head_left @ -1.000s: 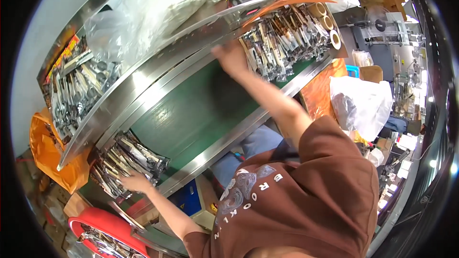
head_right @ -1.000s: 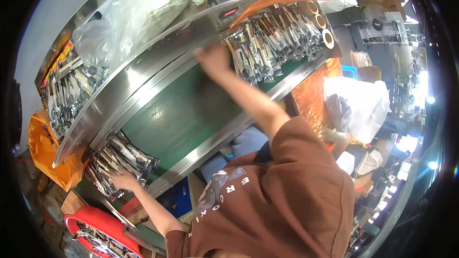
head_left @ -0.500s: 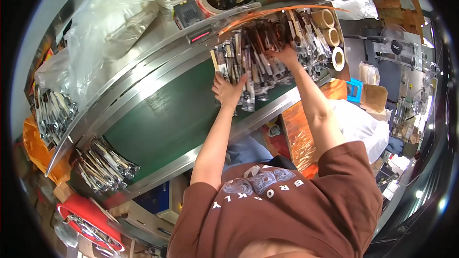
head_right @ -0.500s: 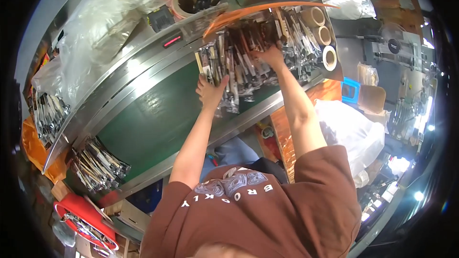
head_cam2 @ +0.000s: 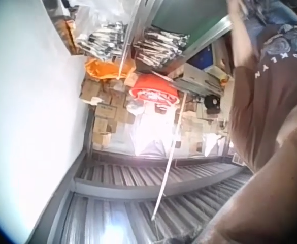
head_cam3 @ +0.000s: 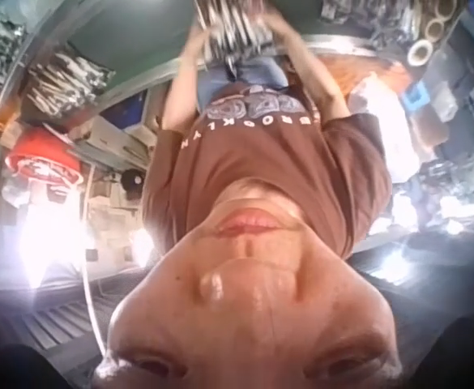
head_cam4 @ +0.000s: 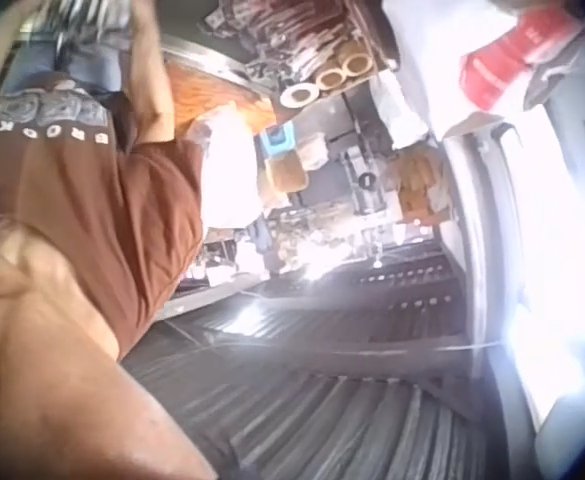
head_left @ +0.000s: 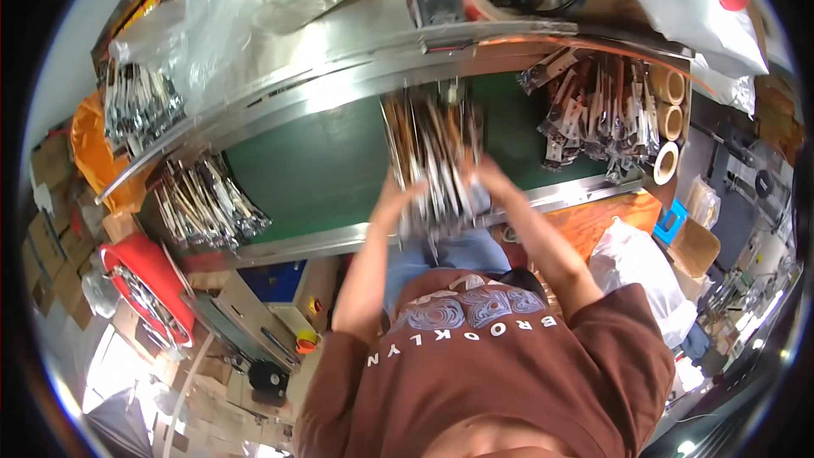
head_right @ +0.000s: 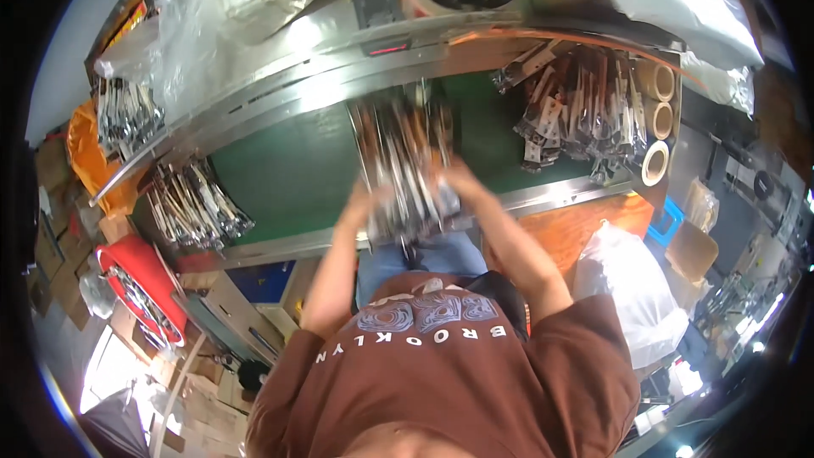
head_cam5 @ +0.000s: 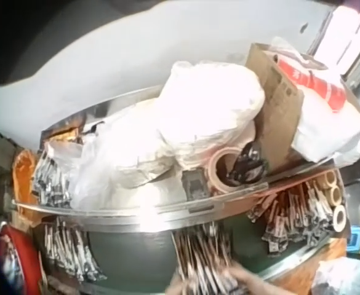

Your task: Packaging metal handles into bags and inspecting wallets at a factory production line.

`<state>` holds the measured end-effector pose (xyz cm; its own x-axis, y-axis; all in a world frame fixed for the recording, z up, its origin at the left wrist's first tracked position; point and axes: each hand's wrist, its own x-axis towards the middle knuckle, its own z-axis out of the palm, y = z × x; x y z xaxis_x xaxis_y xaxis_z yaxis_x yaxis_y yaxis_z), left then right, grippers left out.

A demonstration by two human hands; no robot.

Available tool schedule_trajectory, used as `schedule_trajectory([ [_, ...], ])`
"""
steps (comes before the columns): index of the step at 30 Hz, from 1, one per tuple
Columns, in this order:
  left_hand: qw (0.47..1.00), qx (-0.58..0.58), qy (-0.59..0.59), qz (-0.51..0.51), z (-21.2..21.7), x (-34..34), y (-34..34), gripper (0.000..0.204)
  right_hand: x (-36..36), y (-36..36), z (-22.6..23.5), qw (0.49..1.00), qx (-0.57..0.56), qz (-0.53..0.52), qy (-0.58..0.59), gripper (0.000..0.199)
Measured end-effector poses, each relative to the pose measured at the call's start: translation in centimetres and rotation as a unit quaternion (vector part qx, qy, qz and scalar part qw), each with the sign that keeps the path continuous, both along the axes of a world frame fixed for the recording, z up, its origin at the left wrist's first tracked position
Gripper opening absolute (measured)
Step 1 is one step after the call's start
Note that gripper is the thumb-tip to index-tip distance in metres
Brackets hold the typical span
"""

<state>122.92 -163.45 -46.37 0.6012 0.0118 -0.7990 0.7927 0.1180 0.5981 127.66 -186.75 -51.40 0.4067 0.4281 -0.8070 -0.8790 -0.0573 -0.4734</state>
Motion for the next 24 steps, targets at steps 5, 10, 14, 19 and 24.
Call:
schedule_trajectory([
  [5,0.989,-0.109,-0.037,0.096,-1.6,9.8,6.6,0.091,13.8,3.4,2.0,0.965,-0.166,0.048,-0.198,0.073],
  [10,0.992,-0.07,-0.075,0.078,-4.4,8.6,3.4,0.07,11.5,8.2,3.1,0.978,-0.097,0.009,-0.185,0.066],
  [14,0.975,-0.179,-0.065,0.112,-1.0,5.0,2.4,0.078,7.7,9.1,5.7,0.994,-0.097,0.022,-0.037,0.052],
  [19,0.954,-0.167,-0.107,0.225,1.4,-8.0,1.2,0.083,-0.8,9.2,6.9,0.993,-0.007,0.116,-0.003,0.04],
  [24,0.861,-0.104,-0.197,0.456,3.8,-22.9,0.8,0.08,-10.3,14.5,8.0,0.949,0.047,0.31,-0.046,0.053],
])
